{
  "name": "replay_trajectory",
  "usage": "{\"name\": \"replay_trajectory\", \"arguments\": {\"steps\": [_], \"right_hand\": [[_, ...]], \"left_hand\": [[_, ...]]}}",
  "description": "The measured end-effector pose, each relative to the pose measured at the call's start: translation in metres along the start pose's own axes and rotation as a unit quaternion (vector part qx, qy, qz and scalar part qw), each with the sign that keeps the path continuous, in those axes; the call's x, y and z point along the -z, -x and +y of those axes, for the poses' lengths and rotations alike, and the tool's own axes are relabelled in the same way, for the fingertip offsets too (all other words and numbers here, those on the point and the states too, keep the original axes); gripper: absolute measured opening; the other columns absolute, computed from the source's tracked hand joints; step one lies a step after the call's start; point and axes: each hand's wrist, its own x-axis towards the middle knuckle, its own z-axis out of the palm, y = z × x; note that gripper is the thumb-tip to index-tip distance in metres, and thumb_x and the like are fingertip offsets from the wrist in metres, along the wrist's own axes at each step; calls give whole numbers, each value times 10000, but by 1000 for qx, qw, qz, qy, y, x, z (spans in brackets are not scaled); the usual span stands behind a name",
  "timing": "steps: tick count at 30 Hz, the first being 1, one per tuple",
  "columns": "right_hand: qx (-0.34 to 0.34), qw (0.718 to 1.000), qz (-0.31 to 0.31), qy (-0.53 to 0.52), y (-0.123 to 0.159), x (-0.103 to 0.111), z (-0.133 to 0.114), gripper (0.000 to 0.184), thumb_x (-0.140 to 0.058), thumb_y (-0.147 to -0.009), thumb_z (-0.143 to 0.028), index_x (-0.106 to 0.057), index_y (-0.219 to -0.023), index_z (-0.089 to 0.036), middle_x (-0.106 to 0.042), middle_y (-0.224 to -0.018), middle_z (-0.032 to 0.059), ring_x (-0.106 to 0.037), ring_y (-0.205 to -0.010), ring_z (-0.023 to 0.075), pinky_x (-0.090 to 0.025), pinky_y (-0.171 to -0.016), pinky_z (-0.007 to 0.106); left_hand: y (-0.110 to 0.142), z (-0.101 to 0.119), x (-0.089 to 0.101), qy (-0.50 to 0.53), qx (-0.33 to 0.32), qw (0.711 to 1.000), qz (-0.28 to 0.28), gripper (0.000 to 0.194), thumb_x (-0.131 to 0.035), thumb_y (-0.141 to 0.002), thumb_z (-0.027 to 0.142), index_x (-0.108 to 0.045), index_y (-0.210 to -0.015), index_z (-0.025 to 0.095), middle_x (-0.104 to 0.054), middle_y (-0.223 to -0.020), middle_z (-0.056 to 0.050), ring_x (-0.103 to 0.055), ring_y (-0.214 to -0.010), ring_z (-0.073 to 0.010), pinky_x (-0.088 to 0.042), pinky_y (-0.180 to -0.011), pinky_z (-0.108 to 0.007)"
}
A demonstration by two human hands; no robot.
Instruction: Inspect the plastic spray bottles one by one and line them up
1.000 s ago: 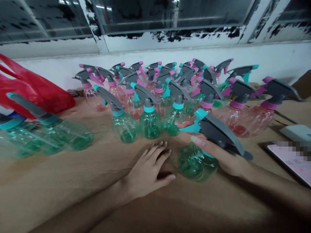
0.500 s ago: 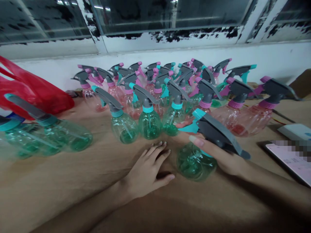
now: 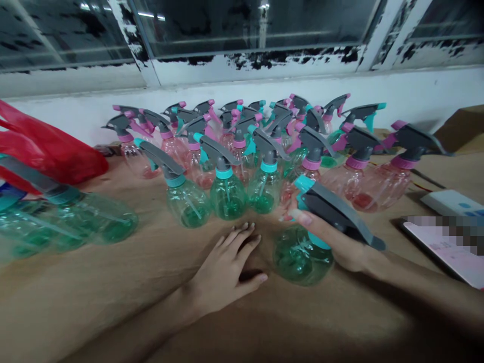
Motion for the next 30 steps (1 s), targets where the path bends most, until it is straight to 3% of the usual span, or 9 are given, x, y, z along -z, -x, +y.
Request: {"name": "replay_trajectory", "arguments": {"steps": [3,7,12,22,30], "right_hand": [[-26,998,-43,-30,-2,1,-6,253,-503,-908,-426,-660,-1070,-311,-685,-1074,6,-631,-1029,236,-469,-959,419],[2,997,-61,-47,-8,0,-12,287,-507,-905,-426,-648,-1128,-312,-669,-1160,1,-559,-1176,234,-366,-1082,437],[24,998,-2,-56,-10,-2,-16,300,-625,-845,-342,-600,-1138,-286,-644,-1198,8,-580,-1136,214,-450,-1018,411],[25,996,-39,-82,-12,-1,-21,327,-644,-824,-300,-591,-1147,-298,-602,-1256,24,-521,-1223,226,-439,-1030,395],[1,997,-25,-76,-12,-3,-19,262,-620,-839,-329,-594,-1093,-266,-629,-1168,30,-636,-1009,215,-482,-970,405]], "left_hand": [[0,-1,-1,1,3,1000,7,628,-532,-885,541,-423,-1361,146,-390,-1445,-142,-334,-1331,-305,-303,-1061,-476],[1,-1,-2,5,5,1000,11,624,-523,-890,543,-395,-1384,184,-391,-1447,-124,-340,-1328,-300,-309,-1057,-473],[1,-1,-2,1,7,1000,8,637,-530,-888,542,-391,-1384,167,-385,-1449,-132,-338,-1328,-299,-307,-1058,-480],[1,-2,-3,7,6,1000,19,613,-524,-892,533,-400,-1379,182,-407,-1430,-133,-354,-1316,-308,-316,-1050,-474],[0,-2,-2,-8,2,1000,-1,636,-530,-894,532,-395,-1381,146,-383,-1448,-142,-324,-1335,-300,-307,-1061,-472]]}}
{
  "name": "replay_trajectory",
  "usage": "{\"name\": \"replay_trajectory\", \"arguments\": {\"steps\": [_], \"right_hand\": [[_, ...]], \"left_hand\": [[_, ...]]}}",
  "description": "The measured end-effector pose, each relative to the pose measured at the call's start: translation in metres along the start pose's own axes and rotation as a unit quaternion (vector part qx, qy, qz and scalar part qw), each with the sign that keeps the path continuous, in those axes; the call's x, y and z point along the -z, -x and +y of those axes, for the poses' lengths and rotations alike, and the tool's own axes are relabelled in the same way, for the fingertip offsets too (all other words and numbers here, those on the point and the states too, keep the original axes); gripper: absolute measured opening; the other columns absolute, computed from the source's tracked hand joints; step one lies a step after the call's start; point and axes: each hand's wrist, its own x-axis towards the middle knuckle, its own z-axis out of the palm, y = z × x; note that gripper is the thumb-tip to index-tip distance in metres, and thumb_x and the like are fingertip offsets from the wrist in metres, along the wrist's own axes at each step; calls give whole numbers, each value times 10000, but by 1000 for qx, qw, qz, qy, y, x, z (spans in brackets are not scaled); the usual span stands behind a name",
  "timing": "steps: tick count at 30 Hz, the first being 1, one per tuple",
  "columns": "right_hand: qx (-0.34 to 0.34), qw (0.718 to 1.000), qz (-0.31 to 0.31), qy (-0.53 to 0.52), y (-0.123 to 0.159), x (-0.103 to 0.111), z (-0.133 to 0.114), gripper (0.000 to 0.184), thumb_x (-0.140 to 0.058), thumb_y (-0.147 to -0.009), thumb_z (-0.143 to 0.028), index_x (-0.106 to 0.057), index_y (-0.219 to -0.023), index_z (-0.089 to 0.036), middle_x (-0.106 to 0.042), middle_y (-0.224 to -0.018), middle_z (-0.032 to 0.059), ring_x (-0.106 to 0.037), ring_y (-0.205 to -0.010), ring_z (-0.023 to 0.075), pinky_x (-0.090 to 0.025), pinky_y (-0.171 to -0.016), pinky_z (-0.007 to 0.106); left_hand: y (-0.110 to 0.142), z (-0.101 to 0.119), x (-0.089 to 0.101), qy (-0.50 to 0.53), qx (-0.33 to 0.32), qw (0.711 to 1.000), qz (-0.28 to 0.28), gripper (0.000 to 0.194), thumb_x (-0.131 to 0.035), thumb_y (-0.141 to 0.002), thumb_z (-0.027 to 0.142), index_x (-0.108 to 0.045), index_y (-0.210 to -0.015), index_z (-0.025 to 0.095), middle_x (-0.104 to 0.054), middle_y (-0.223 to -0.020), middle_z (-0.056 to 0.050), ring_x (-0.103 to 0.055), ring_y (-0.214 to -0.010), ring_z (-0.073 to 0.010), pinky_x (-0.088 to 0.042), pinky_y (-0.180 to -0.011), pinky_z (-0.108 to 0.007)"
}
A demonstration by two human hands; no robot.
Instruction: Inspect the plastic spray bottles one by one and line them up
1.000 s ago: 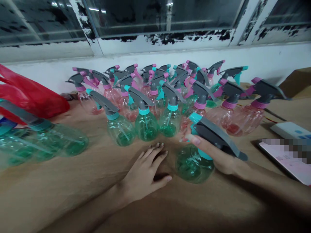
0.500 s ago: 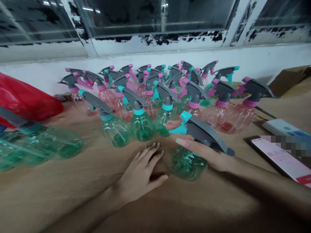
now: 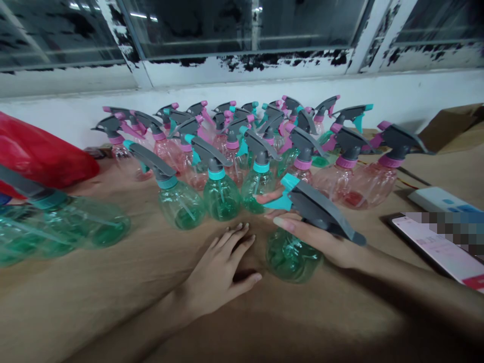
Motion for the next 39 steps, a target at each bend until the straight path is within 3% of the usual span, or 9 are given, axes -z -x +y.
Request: {"name": "replay_trajectory", "arguments": {"steps": [6,15,20,26,33,39], "right_hand": [[-8,1000,-12,-4,1,2,-3,266,-603,-854,-326,-576,-1111,-264,-608,-1206,39,-654,-924,200,-512,-885,388],[-8,1000,0,28,2,3,-3,342,-594,-861,-338,-593,-1198,-279,-651,-1015,30,-622,-835,201,-514,-853,412],[-18,999,0,31,2,2,-2,366,-599,-857,-357,-590,-1211,-270,-627,-765,3,-608,-715,190,-512,-850,427],[1,1000,-3,8,2,2,0,353,-591,-861,-345,-585,-1208,-279,-643,-1029,39,-625,-860,203,-519,-855,410],[-7,1000,-2,21,3,3,0,356,-597,-861,-349,-588,-1202,-248,-633,-912,36,-600,-838,197,-505,-882,438],[8,1000,5,17,1,0,2,329,-586,-864,-336,-593,-1183,-259,-640,-979,34,-580,-783,173,-499,-847,402]], "left_hand": [[-1,0,0,-1,-3,1000,-2,631,-536,-893,528,-413,-1368,132,-382,-1448,-149,-320,-1338,-306,-297,-1066,-482],[0,1,0,-7,-2,1000,0,624,-537,-892,528,-406,-1371,150,-373,-1457,-138,-321,-1340,-298,-308,-1062,-469],[-1,0,-1,-14,-3,1000,0,631,-530,-895,535,-396,-1380,153,-374,-1458,-131,-315,-1343,-291,-306,-1064,-462],[0,0,0,-9,-1,1000,-2,632,-514,-902,542,-390,-1382,151,-360,-1466,-131,-304,-1348,-288,-296,-1068,-465],[-1,1,1,-3,-2,1000,6,618,-524,-897,533,-407,-1371,153,-383,-1452,-128,-323,-1339,-286,-302,-1067,-456],[0,1,0,2,2,1000,8,633,-525,-893,544,-391,-1383,165,-375,-1457,-122,-320,-1340,-282,-293,-1071,-460]]}}
